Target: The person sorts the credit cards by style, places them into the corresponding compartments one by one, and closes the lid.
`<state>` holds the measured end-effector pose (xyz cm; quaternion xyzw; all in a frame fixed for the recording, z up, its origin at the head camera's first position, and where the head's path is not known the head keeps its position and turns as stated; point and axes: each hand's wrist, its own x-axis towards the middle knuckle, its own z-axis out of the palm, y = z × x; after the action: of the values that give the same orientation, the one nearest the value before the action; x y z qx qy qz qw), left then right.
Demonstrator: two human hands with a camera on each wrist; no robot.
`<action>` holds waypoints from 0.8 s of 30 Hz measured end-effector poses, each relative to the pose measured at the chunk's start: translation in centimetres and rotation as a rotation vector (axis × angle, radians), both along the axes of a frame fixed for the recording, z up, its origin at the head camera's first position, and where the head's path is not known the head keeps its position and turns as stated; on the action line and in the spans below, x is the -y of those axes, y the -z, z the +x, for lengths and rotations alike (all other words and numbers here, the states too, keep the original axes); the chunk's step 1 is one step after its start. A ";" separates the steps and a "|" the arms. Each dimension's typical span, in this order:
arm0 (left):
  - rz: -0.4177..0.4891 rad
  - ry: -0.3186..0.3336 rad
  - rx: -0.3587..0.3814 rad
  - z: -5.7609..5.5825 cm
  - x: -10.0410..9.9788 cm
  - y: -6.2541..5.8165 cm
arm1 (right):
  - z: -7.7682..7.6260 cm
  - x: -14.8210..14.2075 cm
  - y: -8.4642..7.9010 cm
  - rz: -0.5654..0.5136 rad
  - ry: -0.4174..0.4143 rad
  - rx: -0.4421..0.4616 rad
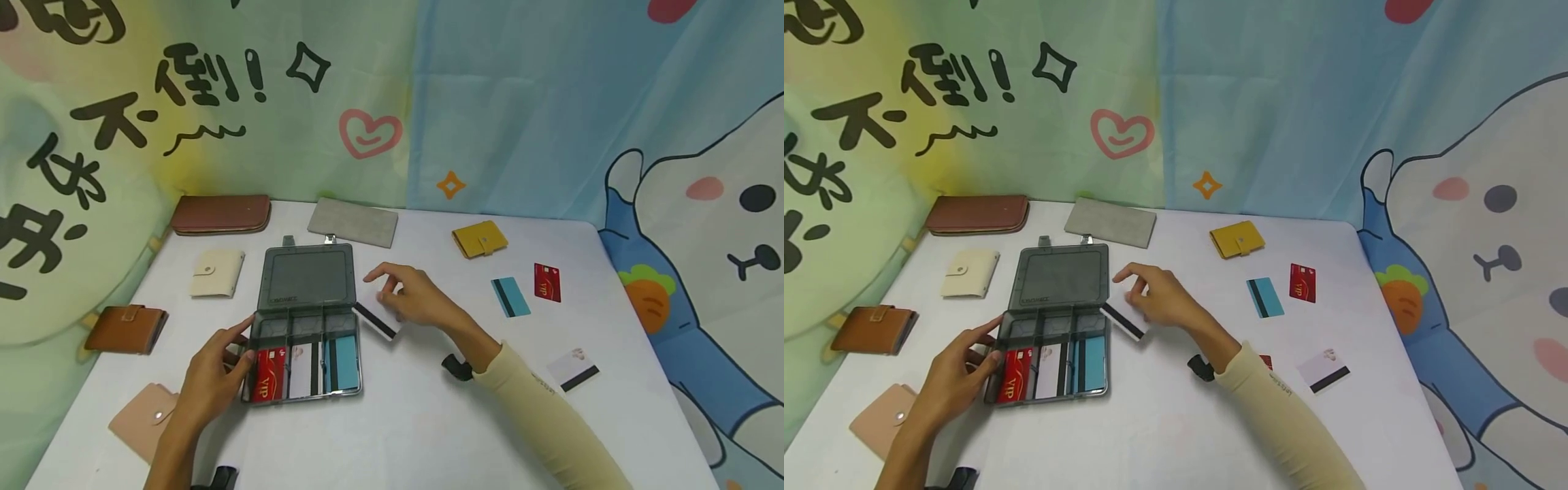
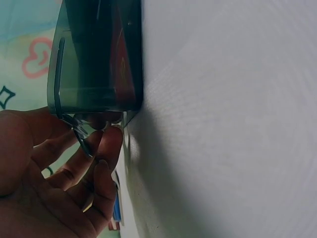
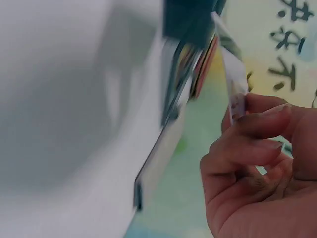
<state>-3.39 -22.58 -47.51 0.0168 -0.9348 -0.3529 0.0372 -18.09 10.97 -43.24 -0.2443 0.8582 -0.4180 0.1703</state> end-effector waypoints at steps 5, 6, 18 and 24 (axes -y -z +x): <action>0.001 -0.001 0.002 0.0 -0.1 0.0 | 2.4 3.0 0.1 -0.108 -0.072 0.132; -0.001 0.000 0.001 0.0 -0.1 0.0 | 2.8 3.6 0.3 -0.122 -0.084 0.145; -0.002 0.001 -0.012 0.1 0.0 0.0 | 5.8 8.6 2.4 -0.085 -0.107 0.161; -0.002 0.001 -0.008 0.0 0.0 0.1 | 5.8 7.9 2.3 -0.064 -0.128 0.108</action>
<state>-3.36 -22.56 -47.58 0.0151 -0.9350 -0.3520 0.0408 -12.27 3.10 -45.50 -0.2809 0.8168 -0.4459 0.2346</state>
